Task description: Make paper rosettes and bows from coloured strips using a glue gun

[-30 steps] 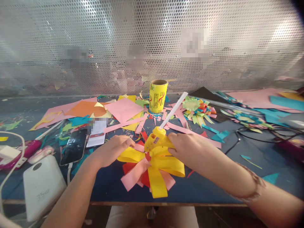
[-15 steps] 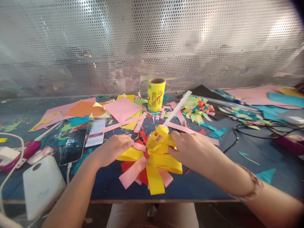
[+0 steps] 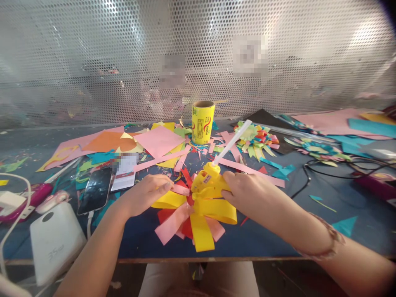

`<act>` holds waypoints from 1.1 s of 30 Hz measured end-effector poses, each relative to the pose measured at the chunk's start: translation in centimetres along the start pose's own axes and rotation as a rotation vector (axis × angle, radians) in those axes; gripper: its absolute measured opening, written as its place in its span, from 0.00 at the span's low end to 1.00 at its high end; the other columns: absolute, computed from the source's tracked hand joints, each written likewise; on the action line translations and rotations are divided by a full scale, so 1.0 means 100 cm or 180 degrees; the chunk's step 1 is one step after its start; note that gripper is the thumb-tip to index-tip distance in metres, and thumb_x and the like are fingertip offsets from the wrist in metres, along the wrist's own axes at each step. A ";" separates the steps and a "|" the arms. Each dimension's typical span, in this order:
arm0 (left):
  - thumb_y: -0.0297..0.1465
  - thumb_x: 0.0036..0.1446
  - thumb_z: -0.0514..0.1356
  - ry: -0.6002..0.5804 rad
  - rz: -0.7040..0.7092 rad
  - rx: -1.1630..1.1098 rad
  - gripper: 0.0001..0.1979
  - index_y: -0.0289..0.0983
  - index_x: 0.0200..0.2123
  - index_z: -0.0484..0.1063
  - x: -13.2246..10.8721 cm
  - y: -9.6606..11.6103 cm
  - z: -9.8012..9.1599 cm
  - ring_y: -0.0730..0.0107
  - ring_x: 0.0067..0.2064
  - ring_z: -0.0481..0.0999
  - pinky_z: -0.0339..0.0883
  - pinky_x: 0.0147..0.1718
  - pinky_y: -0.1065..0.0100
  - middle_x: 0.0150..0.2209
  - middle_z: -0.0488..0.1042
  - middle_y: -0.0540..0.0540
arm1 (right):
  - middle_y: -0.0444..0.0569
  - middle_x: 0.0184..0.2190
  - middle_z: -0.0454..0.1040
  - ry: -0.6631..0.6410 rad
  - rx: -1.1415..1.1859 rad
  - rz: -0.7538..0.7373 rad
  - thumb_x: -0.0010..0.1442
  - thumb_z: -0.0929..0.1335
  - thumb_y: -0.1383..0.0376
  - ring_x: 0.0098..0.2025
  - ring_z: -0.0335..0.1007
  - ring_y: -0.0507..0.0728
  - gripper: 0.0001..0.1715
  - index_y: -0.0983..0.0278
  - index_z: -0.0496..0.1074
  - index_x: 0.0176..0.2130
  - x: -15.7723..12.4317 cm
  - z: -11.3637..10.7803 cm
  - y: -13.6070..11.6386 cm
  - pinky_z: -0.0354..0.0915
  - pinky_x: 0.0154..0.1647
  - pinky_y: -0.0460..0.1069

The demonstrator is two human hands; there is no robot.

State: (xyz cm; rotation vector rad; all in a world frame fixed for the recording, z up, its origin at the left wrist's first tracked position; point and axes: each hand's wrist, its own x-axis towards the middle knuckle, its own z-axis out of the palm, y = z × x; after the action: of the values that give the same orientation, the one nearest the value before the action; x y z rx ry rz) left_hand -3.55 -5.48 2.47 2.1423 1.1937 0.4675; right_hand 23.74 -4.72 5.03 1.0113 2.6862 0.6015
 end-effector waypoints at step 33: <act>0.47 0.64 0.39 -0.0020 -0.0149 0.0105 0.29 0.38 0.41 0.74 0.000 0.004 -0.001 0.61 0.48 0.71 0.59 0.52 0.61 0.44 0.74 0.44 | 0.52 0.29 0.72 -0.0218 0.0332 0.0294 0.56 0.61 0.74 0.26 0.66 0.52 0.14 0.65 0.72 0.25 0.004 -0.005 -0.003 0.44 0.20 0.49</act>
State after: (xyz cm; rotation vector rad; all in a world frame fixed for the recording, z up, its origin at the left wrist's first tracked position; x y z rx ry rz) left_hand -3.35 -5.55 2.77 2.1370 1.2533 0.4233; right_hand 23.13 -4.84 5.37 1.1663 2.6468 0.4385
